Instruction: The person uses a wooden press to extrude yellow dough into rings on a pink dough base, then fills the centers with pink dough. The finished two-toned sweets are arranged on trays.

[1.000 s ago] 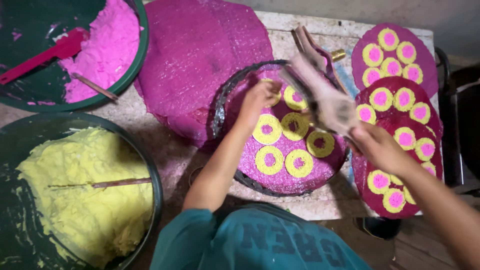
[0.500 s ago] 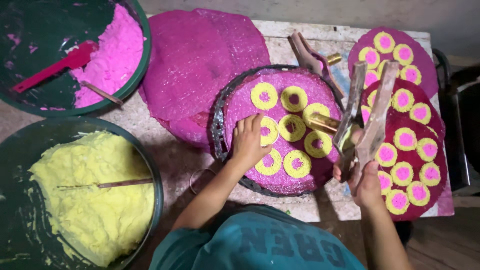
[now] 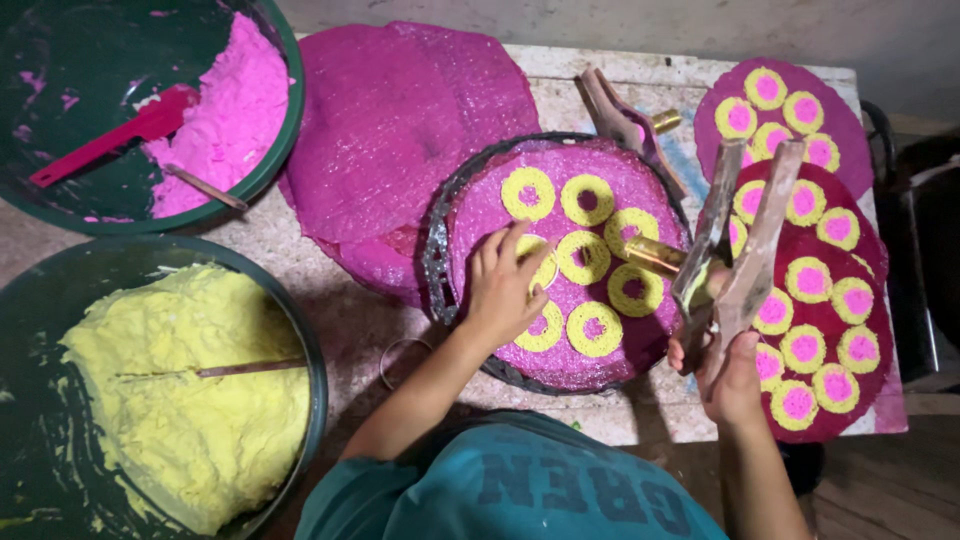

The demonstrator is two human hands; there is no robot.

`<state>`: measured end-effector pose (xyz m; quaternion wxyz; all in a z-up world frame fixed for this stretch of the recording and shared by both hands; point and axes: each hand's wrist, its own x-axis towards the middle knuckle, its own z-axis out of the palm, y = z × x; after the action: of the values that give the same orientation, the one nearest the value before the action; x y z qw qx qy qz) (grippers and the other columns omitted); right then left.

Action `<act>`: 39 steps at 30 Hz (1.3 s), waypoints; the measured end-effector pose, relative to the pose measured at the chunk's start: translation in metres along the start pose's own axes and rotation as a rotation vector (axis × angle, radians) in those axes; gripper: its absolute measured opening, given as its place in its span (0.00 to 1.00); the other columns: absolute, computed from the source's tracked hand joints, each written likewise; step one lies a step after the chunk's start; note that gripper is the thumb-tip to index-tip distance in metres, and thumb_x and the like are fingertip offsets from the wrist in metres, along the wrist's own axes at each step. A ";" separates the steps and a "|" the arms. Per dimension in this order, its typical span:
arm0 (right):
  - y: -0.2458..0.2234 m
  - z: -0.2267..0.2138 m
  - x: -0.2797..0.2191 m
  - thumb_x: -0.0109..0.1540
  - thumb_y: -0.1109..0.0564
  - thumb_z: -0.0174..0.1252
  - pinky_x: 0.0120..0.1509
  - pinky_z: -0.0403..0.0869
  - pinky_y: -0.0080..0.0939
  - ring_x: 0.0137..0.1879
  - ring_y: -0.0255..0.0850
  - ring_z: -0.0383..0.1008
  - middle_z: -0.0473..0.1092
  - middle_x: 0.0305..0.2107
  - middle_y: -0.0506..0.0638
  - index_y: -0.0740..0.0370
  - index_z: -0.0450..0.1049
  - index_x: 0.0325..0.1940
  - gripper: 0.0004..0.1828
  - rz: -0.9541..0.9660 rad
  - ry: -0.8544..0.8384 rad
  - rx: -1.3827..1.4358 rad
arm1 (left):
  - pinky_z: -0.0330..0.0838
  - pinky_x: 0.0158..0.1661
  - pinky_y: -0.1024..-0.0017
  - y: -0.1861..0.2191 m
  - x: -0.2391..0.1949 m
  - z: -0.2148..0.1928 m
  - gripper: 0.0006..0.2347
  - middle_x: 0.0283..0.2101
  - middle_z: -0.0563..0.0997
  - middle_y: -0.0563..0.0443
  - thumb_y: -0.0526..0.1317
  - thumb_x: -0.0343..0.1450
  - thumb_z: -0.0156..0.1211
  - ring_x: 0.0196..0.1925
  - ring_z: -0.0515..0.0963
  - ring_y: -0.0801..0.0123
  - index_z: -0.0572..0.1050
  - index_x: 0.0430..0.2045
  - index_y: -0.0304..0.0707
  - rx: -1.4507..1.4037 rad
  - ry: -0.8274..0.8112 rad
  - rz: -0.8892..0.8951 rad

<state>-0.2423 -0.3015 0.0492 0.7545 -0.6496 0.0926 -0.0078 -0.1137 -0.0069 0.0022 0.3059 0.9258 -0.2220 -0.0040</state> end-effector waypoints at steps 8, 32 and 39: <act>0.018 -0.012 0.001 0.64 0.17 0.37 0.42 0.67 0.46 0.38 0.44 0.66 0.66 0.34 0.55 0.64 0.58 0.65 0.50 0.068 0.024 0.053 | 0.48 0.68 0.41 -0.002 -0.007 0.014 0.19 0.70 0.59 0.37 0.40 0.66 0.63 0.72 0.54 0.42 0.78 0.54 0.46 0.027 0.028 0.098; 0.016 0.000 0.002 0.66 0.18 0.39 0.41 0.67 0.45 0.37 0.41 0.65 0.63 0.33 0.52 0.64 0.58 0.64 0.47 0.031 -0.036 0.061 | 0.57 0.66 0.52 -0.048 0.017 -0.035 0.47 0.66 0.64 0.34 0.44 0.57 0.80 0.65 0.61 0.41 0.54 0.69 0.29 -0.069 0.189 -0.205; 0.029 -0.003 0.008 0.67 0.20 0.37 0.41 0.68 0.45 0.37 0.42 0.66 0.65 0.32 0.53 0.65 0.61 0.59 0.45 0.041 -0.049 0.036 | 0.59 0.65 0.50 -0.057 0.025 -0.033 0.42 0.65 0.65 0.32 0.48 0.64 0.74 0.67 0.61 0.38 0.54 0.69 0.27 -0.054 0.182 -0.187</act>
<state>-0.2382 -0.3006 0.0195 0.7680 -0.6340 0.0874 0.0218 -0.0626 0.0422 -0.0004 0.3480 0.9304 -0.1057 0.0455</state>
